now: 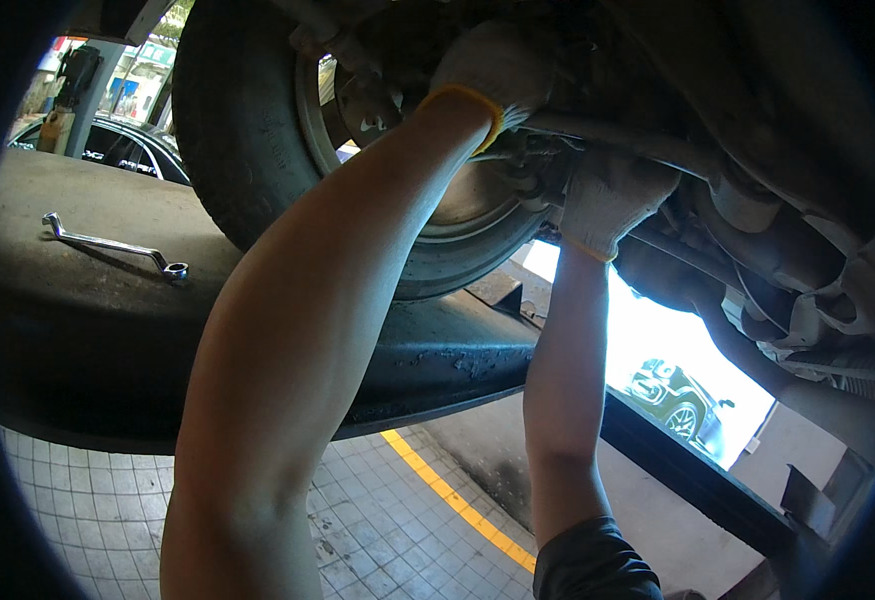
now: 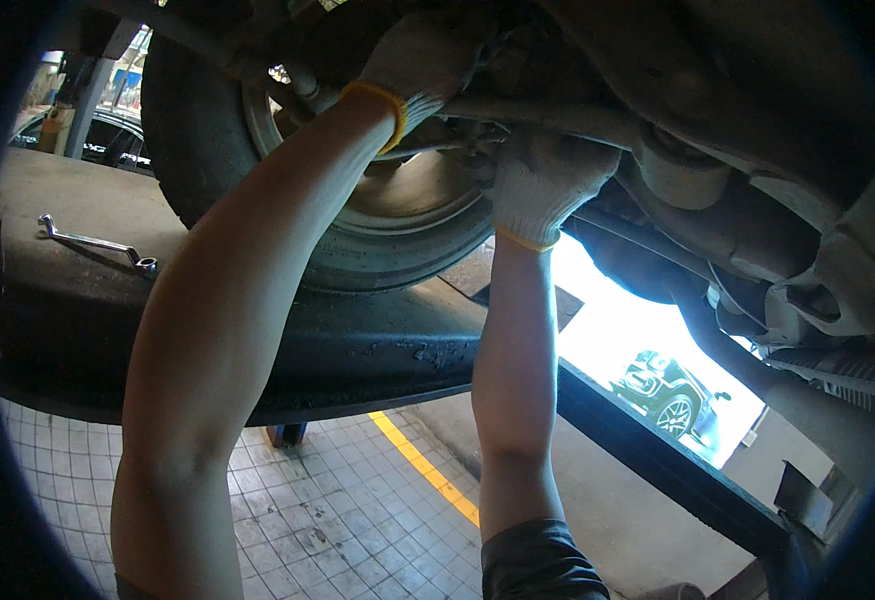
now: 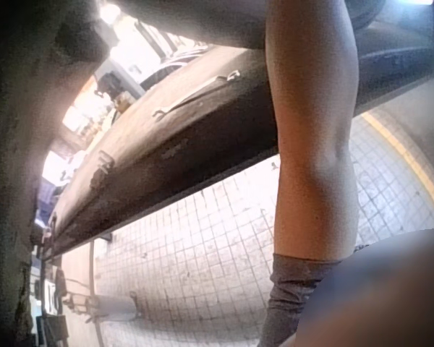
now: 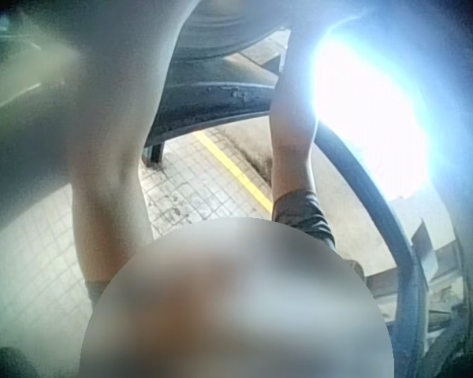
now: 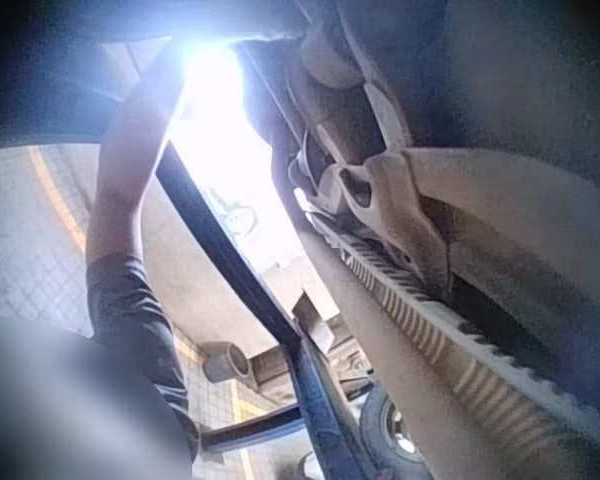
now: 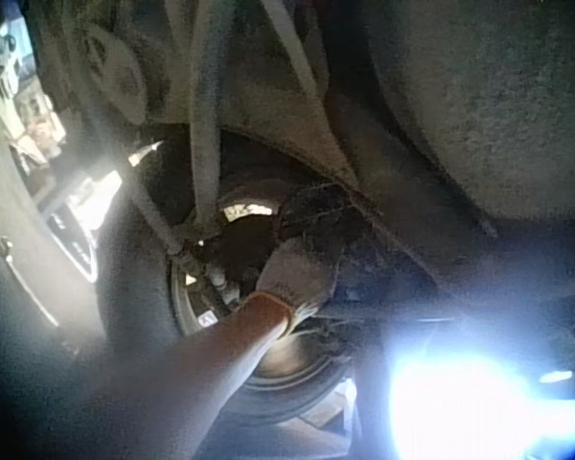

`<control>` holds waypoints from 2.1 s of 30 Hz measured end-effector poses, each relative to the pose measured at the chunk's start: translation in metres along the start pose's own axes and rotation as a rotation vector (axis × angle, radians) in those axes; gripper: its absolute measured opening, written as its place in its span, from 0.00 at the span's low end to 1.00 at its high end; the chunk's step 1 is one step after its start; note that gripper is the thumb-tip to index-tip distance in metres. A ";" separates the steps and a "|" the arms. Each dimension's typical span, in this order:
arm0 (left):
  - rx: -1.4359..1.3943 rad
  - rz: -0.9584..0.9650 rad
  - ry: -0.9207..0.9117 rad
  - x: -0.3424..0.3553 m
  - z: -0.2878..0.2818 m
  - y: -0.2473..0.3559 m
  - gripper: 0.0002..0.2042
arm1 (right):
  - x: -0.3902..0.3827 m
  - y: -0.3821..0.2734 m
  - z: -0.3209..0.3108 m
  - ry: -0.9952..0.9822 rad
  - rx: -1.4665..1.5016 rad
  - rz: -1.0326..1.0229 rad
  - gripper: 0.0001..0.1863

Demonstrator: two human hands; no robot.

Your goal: The person works under a lifted vehicle, using a wrench to tighten bolts on the rear suspension assembly. They reposition the wrench and adjust their stance multiple times while applying torque to the fasteners.

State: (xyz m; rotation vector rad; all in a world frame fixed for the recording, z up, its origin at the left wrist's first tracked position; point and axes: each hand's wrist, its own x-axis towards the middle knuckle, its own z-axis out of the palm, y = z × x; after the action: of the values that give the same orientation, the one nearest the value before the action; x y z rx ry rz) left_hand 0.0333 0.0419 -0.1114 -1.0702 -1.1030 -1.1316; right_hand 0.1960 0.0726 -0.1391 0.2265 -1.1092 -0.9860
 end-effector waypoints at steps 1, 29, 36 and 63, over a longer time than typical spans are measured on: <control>0.025 0.025 -0.009 0.000 0.000 0.000 0.07 | 0.000 0.000 0.001 -0.025 -0.014 0.027 0.18; -0.188 0.013 0.145 -0.015 -0.027 0.002 0.15 | -0.044 -0.010 0.035 -0.412 0.109 -0.379 0.12; -0.146 0.063 0.299 -0.011 -0.016 -0.002 0.16 | -0.044 -0.026 0.009 -0.361 0.260 -0.171 0.11; -0.064 0.012 0.053 -0.003 -0.008 0.001 0.09 | 0.017 0.009 -0.045 -0.283 -0.058 -0.235 0.08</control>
State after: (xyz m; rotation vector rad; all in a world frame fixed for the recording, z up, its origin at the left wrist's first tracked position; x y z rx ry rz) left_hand 0.0344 0.0342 -0.1157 -1.0889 -1.0232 -1.1857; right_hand 0.2398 0.0514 -0.1446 0.1759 -1.3296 -1.2867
